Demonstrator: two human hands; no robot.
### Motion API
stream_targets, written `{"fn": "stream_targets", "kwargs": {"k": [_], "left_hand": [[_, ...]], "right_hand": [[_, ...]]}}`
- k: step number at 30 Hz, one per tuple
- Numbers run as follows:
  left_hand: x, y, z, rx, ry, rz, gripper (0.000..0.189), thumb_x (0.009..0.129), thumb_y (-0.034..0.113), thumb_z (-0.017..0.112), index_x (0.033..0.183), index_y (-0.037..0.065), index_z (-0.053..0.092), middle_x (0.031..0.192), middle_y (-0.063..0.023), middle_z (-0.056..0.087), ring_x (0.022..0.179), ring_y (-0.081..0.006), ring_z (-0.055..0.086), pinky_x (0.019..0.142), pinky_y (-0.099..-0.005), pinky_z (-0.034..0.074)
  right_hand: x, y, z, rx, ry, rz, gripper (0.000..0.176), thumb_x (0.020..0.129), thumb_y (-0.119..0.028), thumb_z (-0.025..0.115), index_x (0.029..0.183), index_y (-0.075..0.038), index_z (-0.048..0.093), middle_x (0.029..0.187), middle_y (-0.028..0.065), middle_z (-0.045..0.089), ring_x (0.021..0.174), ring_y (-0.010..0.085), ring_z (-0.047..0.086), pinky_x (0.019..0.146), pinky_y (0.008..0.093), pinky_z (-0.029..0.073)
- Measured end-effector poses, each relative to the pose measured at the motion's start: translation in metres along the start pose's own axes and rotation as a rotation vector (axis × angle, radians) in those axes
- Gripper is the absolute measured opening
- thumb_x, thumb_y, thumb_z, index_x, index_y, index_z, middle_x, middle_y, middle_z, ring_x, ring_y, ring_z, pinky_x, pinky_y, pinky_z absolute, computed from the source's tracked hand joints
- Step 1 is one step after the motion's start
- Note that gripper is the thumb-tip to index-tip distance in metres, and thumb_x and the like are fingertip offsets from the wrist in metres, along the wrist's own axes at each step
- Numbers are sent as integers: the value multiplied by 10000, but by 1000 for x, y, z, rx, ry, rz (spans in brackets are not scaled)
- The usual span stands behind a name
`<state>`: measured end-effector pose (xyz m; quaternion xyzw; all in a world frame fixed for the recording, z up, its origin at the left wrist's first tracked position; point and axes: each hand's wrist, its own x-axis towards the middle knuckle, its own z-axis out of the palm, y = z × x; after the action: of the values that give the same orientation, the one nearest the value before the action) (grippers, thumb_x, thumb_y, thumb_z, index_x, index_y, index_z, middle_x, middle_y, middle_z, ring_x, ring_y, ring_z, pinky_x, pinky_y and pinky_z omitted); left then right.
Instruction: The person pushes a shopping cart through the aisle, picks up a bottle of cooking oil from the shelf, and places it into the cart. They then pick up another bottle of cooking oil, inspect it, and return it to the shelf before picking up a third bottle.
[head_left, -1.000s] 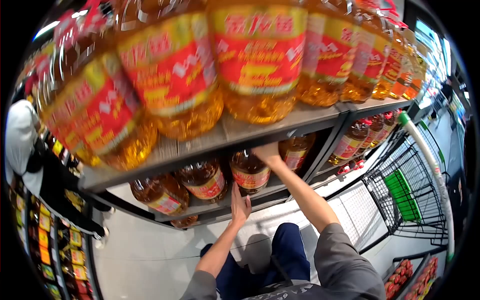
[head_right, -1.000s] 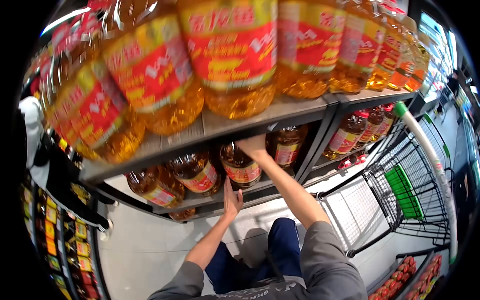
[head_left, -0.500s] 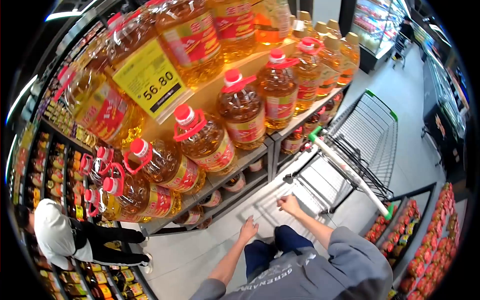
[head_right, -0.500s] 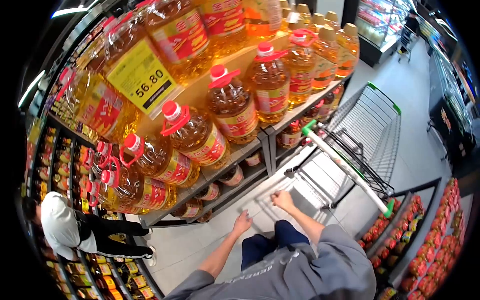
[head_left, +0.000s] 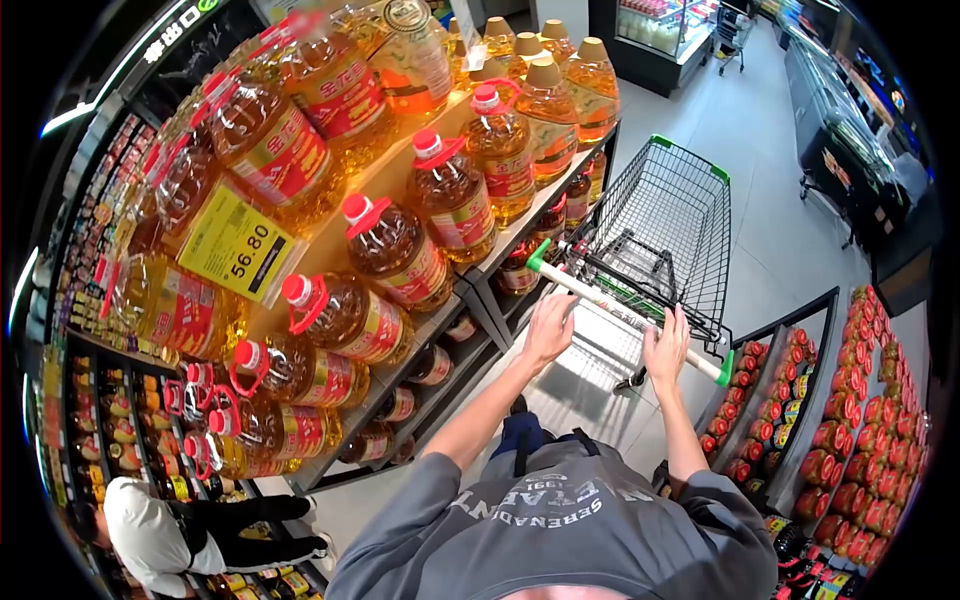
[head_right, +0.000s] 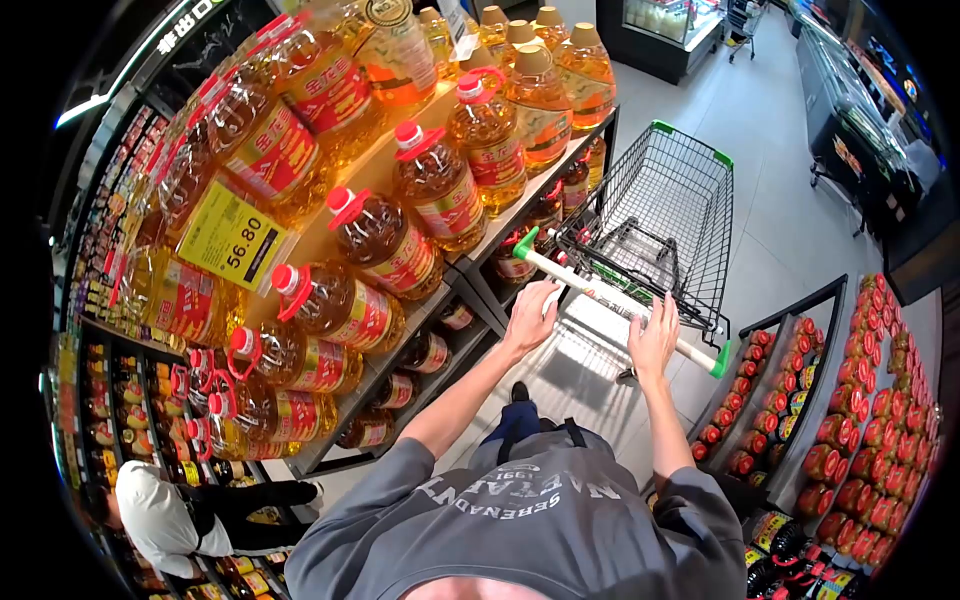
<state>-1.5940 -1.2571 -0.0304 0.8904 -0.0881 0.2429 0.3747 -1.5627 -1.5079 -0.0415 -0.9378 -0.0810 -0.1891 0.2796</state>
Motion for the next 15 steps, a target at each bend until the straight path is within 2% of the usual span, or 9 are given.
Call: {"fn": "stream_targets", "kwargs": {"k": [3, 5, 10, 11, 13, 14, 15], "left_hand": [[52, -3, 5, 21, 13, 145, 293, 801, 10, 581, 1093, 12, 587, 1082, -156, 606, 1107, -321, 537, 959, -424, 404], [81, -15, 11, 47, -34, 149, 297, 804, 21, 583, 1101, 7, 583, 1094, -159, 603, 1124, -323, 525, 980, -435, 387], [128, -75, 39, 131, -207, 251, 440, 795, 174, 655, 1176, -15, 539, 1233, -182, 558, 1242, -339, 449, 1070, -463, 313], [130, -90, 47, 205, -234, 283, 475, 815, 246, 640, 1199, -18, 546, 1256, -188, 563, 1230, -346, 474, 1054, -459, 333], [131, -105, 54, 320, -534, 83, 524, 861, 352, 589, 1229, -19, 536, 1278, -193, 553, 1262, -343, 455, 1085, -467, 291], [133, -105, 58, 332, -586, 70, 550, 875, 390, 566, 1240, -19, 527, 1287, -194, 549, 1279, -339, 443, 1093, -474, 276], [141, -98, 57, 347, -636, 60, 578, 888, 429, 543, 1251, -20, 519, 1297, -196, 545, 1296, -335, 432, 1100, -481, 261]], "right_hand": [[10, 9, 26, -41, -58, 114, 535, 856, -244, 604, 1300, 30, 485, 1451, 243, 374, 1339, 395, 338, 1095, 480, 279], [13, 16, 45, -81, -178, 277, 579, 884, -350, 558, 1328, 14, 484, 1474, 221, 360, 1340, 372, 352, 1091, 480, 280], [36, 3, 47, -163, -119, 460, 654, 844, -410, 563, 1393, -76, 442, 1522, 160, 315, 1279, 353, 445, 923, 490, 447], [39, 5, 52, -206, -82, 500, 671, 827, -414, 570, 1396, -81, 442, 1504, 158, 349, 1204, 371, 518, 924, 470, 455], [44, 5, 51, -231, -126, 555, 677, 812, -387, 571, 1404, -89, 437, 1512, 142, 345, 1120, 380, 579, 900, 468, 471], [48, 4, 51, -227, -140, 598, 675, 792, -356, 570, 1403, -97, 446, 1518, 122, 344, 1060, 383, 612, 887, 471, 477], [51, 3, 52, -217, -144, 604, 667, 771, -332, 580, 1380, -89, 460, 1503, 150, 357, 1090, 388, 593, 875, 473, 475]]}}
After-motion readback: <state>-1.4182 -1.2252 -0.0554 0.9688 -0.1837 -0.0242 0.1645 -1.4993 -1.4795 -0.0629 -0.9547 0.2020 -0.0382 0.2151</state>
